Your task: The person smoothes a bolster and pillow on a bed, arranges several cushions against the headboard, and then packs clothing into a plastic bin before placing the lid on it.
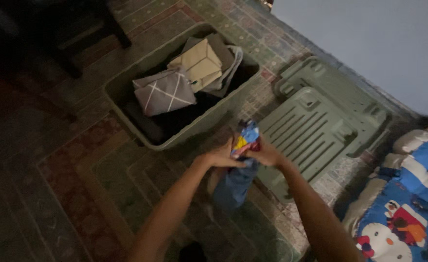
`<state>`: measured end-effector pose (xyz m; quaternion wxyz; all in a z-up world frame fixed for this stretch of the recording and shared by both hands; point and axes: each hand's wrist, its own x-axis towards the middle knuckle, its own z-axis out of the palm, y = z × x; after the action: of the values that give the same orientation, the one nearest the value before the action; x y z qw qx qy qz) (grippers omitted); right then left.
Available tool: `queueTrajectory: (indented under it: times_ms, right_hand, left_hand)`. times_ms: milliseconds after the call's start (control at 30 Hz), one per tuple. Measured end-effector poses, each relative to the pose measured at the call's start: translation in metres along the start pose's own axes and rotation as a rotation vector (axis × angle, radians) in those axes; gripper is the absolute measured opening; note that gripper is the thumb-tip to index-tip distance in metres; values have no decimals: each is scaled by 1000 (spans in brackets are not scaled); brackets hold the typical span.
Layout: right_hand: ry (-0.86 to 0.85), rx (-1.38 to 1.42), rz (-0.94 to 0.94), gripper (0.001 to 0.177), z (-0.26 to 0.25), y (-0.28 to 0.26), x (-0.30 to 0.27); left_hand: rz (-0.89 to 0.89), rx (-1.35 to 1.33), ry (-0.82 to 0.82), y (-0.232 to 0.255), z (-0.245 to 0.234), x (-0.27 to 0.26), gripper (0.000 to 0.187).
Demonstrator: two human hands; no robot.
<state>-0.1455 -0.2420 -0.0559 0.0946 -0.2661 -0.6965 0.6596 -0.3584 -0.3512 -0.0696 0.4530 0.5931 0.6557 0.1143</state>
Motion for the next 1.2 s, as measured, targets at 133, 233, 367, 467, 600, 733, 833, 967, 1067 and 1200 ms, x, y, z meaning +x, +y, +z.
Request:
queueTrajectory:
  times_ms: [133, 233, 367, 467, 600, 733, 833, 967, 1067, 1200]
  right_hand:
    - [148, -85, -146, 72, -46, -30, -12]
    - [370, -305, -195, 73, -73, -54, -34]
    - [460, -164, -210, 57, -113, -77, -72]
    - [570, -61, -336, 53, -148, -85, -111]
    - [710, 62, -464, 52, -192, -77, -165]
    - [908, -103, -180, 54, -222, -74, -228]
    - [1001, 418, -167, 68, -225, -87, -279]
    - [995, 694, -239, 79, -234, -83, -318]
    - [915, 525, -111, 86, -213, -68, -333]
    - [957, 395, -145, 88, -192, -77, -323]
  left_hand:
    - [141, 9, 146, 75, -36, -6, 127]
    - [267, -72, 222, 115, -44, 4, 117]
    - [604, -106, 439, 169, -42, 22, 118]
    - [648, -104, 487, 221, -39, 24, 129]
    - [690, 40, 420, 284, -28, 31, 145]
    - [643, -69, 262, 319, 15, 75, 131]
    - [633, -266, 175, 334, 52, 112, 104]
    - [730, -570, 65, 362, 74, 138, 77]
    - [684, -794, -16, 379, 87, 136, 69]
    - [735, -919, -117, 400, 101, 139, 59]
